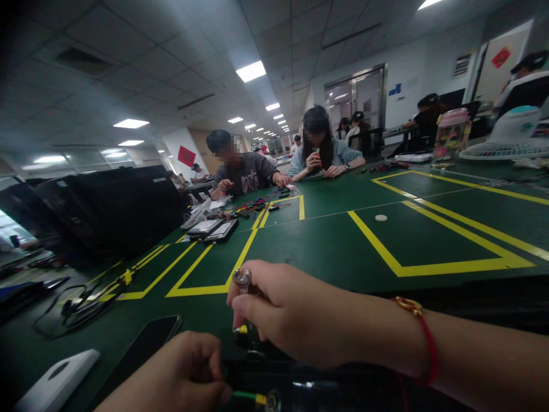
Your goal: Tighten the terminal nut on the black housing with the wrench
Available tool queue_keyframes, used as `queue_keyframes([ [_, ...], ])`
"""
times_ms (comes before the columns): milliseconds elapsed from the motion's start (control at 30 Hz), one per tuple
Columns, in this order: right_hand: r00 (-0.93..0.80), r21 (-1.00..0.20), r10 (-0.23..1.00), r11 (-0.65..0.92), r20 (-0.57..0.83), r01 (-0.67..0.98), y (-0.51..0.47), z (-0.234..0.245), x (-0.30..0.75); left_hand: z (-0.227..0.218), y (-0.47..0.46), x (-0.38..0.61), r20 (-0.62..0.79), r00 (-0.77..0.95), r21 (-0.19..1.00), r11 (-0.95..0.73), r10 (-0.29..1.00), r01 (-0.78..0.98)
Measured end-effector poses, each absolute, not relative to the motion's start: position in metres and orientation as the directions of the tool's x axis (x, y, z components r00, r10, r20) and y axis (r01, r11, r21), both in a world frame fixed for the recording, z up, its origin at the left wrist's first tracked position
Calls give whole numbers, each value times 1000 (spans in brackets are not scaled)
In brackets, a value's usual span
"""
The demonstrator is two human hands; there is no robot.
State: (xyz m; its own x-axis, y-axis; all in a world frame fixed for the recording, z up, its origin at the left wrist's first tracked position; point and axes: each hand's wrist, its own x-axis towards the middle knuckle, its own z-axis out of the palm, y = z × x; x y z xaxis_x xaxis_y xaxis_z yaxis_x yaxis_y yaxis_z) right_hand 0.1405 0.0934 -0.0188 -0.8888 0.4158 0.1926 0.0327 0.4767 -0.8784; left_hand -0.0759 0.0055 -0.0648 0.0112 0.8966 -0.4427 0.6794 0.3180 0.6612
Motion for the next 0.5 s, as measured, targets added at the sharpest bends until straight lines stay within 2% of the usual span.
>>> queue_keyframes([
  [200,-961,-914,275,398,30,86,97,-13,147,-60,5,-78,-438,12,669,317,899,673],
  [500,-967,-911,251,389,-38,137,89,-20,146,-59,4,-78,-472,36,711,356,881,606],
])
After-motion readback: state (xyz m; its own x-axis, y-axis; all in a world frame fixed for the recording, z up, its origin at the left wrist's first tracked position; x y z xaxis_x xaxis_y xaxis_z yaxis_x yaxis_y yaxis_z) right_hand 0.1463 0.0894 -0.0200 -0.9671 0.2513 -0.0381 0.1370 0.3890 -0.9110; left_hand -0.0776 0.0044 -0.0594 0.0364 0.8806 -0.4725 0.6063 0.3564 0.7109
